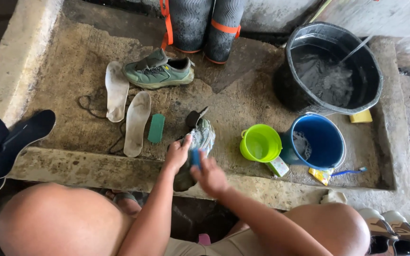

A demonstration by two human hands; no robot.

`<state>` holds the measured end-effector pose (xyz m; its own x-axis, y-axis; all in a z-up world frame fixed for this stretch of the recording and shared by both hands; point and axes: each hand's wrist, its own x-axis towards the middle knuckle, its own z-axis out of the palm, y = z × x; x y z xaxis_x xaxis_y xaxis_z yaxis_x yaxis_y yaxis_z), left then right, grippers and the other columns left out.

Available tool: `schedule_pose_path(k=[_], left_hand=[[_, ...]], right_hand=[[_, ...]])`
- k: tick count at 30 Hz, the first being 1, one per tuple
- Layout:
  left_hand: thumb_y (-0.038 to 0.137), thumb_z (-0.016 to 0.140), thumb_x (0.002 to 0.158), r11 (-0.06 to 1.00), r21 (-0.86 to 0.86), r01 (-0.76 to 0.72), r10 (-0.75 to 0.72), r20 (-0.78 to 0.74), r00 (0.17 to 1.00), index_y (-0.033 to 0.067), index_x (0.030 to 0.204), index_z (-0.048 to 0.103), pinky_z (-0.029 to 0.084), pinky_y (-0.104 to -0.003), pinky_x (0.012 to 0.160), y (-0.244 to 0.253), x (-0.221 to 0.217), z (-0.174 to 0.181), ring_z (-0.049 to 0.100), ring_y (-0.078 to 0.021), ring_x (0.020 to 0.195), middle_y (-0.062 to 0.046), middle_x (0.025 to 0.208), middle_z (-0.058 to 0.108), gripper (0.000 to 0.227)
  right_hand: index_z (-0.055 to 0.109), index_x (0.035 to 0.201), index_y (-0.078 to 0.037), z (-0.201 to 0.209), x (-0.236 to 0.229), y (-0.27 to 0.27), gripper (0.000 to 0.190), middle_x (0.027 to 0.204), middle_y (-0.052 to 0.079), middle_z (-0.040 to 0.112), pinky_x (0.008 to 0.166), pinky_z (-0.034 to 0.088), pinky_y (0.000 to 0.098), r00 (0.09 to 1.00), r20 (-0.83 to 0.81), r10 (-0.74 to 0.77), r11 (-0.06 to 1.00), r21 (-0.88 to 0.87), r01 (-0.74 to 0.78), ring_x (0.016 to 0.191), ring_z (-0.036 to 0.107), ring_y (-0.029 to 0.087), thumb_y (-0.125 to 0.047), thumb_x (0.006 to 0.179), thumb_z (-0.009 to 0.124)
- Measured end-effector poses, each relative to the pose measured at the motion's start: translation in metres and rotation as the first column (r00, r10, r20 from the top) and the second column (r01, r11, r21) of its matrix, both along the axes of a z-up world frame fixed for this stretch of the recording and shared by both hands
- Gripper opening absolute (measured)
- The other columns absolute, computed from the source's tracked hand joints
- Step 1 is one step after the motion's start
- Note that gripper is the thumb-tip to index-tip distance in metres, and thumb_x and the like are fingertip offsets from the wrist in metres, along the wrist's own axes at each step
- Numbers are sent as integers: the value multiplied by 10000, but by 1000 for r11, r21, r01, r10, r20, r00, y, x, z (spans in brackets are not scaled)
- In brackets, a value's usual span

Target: Scrubbing the upper part of a green sneaker with a brush and soapy water in a washing area.

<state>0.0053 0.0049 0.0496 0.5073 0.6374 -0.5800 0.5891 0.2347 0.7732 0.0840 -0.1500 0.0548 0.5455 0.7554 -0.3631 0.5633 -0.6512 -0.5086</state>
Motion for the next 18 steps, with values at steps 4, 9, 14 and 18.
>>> schedule_pose_path(k=[4, 9, 14, 18], left_hand=[[624, 624, 932, 990, 132, -42, 37, 41, 998, 22, 842, 735, 510, -460, 753, 11, -2, -33, 695, -323, 847, -156, 758, 699, 619], [616, 700, 864, 981, 188, -41, 36, 29, 999, 73, 799, 737, 517, -419, 655, 4, 8, -43, 715, -272, 738, -103, 684, 700, 548], [424, 675, 913, 965, 262, -8, -19, 102, 995, -48, 907, 746, 514, -497, 745, 8, 7, -12, 719, -416, 883, -260, 823, 725, 477], [484, 677, 895, 952, 302, 41, -66, 72, 995, 6, 863, 753, 528, -486, 733, 5, 16, -9, 730, -376, 872, -206, 782, 727, 485]], right_hand=[[438, 1567, -280, -31, -2, -6, 684, 941, 75, 577, 541, 588, 517, 915, 366, 170, 878, 366, -309, 659, 703, 420, -483, 934, 602], [252, 1635, -302, 6, 25, 25, 710, 1161, 179, 575, 831, 586, 564, 993, 92, -77, 996, 41, 73, 979, 682, 505, -543, 995, 443], [318, 1615, -321, -23, -17, -7, 732, 1123, 135, 589, 768, 596, 560, 993, 84, 80, 991, 104, -89, 915, 693, 488, -575, 955, 509], [313, 1617, -281, -9, 40, 9, 702, 1137, 187, 602, 826, 588, 564, 986, 157, -62, 998, 37, 57, 981, 695, 487, -500, 980, 511]])
